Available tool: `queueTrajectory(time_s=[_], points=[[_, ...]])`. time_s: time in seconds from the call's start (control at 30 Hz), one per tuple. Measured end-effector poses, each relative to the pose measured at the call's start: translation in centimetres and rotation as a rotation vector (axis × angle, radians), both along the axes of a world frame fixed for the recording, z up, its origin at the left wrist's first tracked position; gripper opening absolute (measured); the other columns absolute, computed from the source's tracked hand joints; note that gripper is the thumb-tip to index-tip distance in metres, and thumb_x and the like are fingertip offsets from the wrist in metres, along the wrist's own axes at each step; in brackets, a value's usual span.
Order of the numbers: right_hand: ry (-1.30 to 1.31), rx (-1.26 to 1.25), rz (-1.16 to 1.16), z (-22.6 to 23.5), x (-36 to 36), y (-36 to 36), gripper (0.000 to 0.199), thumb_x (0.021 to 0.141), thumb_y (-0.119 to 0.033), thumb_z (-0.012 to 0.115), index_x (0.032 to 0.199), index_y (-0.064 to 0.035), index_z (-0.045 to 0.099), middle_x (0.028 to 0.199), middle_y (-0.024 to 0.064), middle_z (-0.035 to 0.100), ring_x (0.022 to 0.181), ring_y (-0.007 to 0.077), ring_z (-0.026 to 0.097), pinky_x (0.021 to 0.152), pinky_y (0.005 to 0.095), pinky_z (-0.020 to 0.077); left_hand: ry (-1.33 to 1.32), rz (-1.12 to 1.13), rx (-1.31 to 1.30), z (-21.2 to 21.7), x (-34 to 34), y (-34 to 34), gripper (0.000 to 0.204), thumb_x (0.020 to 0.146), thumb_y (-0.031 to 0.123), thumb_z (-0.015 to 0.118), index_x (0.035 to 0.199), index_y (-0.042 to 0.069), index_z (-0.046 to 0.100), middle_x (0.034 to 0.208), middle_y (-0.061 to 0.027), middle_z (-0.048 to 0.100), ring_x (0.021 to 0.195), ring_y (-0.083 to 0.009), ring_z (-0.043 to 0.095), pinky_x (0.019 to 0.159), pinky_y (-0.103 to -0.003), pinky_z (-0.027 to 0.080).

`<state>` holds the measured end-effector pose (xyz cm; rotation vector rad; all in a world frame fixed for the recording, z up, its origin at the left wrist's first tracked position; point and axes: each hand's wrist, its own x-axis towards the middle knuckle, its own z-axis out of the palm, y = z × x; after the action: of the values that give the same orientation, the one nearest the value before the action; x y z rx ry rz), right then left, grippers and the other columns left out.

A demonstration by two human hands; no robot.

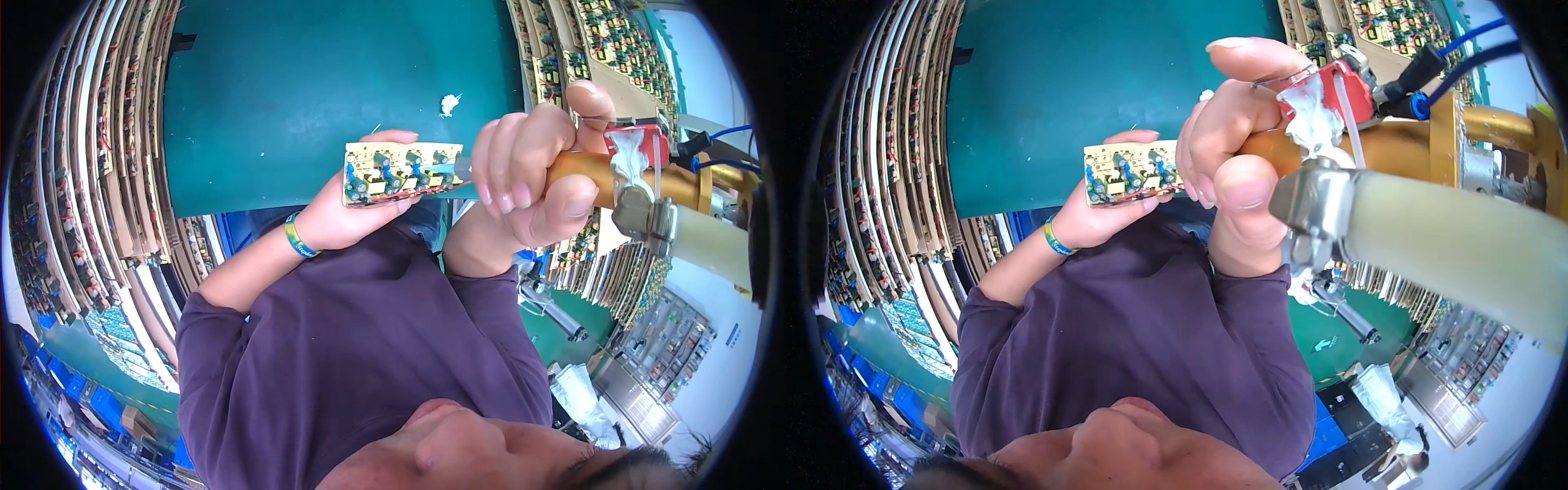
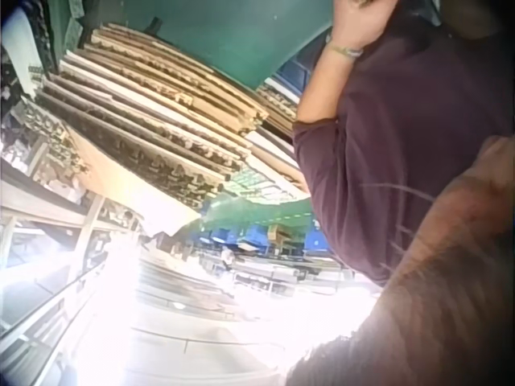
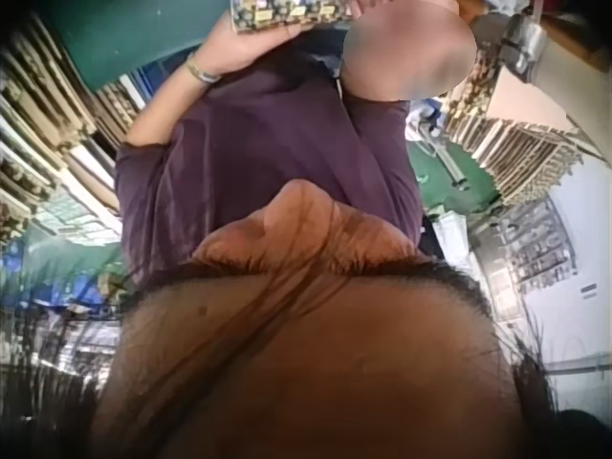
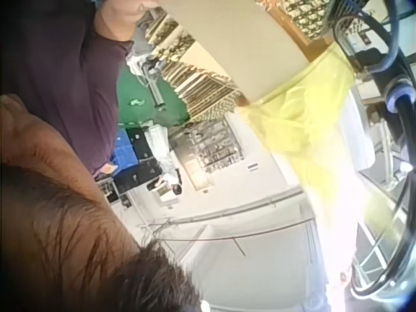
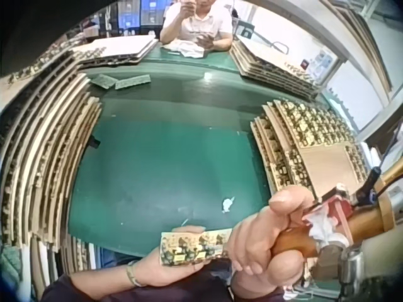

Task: Applying a substance or component to printed circuit boards using a handheld pneumatic dispensing tool.

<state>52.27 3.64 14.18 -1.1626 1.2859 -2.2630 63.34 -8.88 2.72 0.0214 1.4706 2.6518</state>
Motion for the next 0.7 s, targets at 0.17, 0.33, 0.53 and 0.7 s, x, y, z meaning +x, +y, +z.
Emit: queueTrajectory(time_s=[0.17,0.33,0.53,0.7], points=[[-0.012,-0.037,-0.009,-0.6,-0.5,0.6,0.057,0.091,-0.031,0.058,0.132,-0.001,0.032,0.061,-0.0013,0.045,0.046,0.0083,0.042,0.039,0.0222,0.0395,-0.029,0.023,0.019,1.0,0.0,-0.3,0.065,0.081,-0.01,0.057,0.136,0.004,0.026,0.125,-0.0111,0.048,0.112,-0.0211,0.055,0.092,-0.035,0.05],[-0.006,-0.032,-0.024,-0.8,-0.6,0.5,0.051,0.092,-0.028,0.056,0.131,-0.0024,0.035,0.06,-0.0021,0.043,0.045,0.008,0.042,0.038,0.0221,0.0386,-0.041,0.005,-0.061,0.7,0.1,-0.6,0.059,0.082,-0.008,0.059,0.134,0.004,0.033,0.136,-0.0062,0.037,0.116,-0.0157,0.051,0.096,-0.029,0.045],[0.001,-0.055,-0.018,-0.9,-0.7,0.5,0.042,0.091,-0.027,0.057,0.123,-0.0042,0.04,0.058,-0.0029,0.042,0.044,0.0076,0.041,0.038,0.0218,0.0373,-0.04,0.026,0.03,1.1,0.0,-0.4,0.06,0.082,-0.007,0.06,0.134,0.003,0.032,0.135,-0.0065,0.037,0.117,-0.0161,0.05,0.095,-0.03,0.046],[0.006,-0.052,-0.011,-0.9,-0.8,0.5,0.041,0.091,-0.027,0.057,0.122,-0.0043,0.04,0.058,-0.0029,0.042,0.043,0.0076,0.041,0.038,0.022,0.0372,-0.028,0.017,0.009,1.1,0.1,-0.6,0.064,0.081,-0.009,0.059,0.136,0.003,0.028,0.13,-0.0095,0.043,0.114,-0.019,0.053,0.093,-0.033,0.048]])
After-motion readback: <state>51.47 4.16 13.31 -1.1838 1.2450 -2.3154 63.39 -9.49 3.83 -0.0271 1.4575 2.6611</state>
